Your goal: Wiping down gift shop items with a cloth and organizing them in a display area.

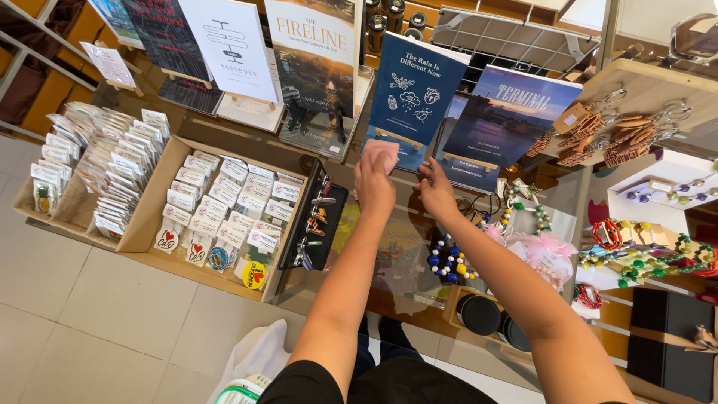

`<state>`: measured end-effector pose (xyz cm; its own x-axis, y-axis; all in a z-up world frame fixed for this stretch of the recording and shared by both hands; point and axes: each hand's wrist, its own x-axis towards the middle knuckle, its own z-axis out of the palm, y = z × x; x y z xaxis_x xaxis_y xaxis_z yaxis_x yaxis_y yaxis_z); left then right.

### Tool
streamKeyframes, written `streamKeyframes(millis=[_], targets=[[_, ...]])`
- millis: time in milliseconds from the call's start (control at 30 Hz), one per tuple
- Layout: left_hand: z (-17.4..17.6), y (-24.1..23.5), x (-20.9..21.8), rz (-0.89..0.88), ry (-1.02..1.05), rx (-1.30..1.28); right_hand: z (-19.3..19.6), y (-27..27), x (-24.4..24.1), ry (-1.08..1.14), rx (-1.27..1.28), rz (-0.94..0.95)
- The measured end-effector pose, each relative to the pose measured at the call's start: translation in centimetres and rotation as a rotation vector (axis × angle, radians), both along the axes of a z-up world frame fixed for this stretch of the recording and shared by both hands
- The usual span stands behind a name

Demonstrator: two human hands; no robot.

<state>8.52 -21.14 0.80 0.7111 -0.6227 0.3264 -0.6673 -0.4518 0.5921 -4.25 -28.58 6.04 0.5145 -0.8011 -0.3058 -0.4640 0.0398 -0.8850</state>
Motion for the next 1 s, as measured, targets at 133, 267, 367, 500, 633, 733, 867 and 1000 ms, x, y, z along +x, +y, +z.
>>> streamKeyframes(millis=[133,267,367,500,633,733,867,1000], targets=[[-1.1,0.0,-0.5,-0.099,0.003,0.037,0.3,0.4,0.2,0.006,-0.023,0.021],[-1.6,1.1,-1.3,-0.205,0.083,0.084,1.6,1.8,0.1,0.044,-0.031,0.042],[0.5,3.6,-1.8,-0.176,0.116,0.062,2.0,2.7,-0.3,0.041,-0.019,0.050],[2.7,7.6,-3.1,-0.196,0.210,0.293,-0.7,3.4,-1.6,0.063,0.029,0.132],[2.1,9.8,-4.4,-0.260,0.163,0.346,-2.8,5.2,-2.7,0.155,0.062,0.131],[0.2,10.3,-4.7,-0.267,0.070,0.340,2.0,9.1,-3.0,0.032,0.251,0.017],[-1.4,8.7,-4.3,-0.209,0.034,0.292,5.0,12.7,-3.5,-0.091,0.455,-0.195],[-2.9,6.6,-4.3,-0.241,0.035,0.293,2.4,14.3,-4.7,-0.175,0.527,-0.292]])
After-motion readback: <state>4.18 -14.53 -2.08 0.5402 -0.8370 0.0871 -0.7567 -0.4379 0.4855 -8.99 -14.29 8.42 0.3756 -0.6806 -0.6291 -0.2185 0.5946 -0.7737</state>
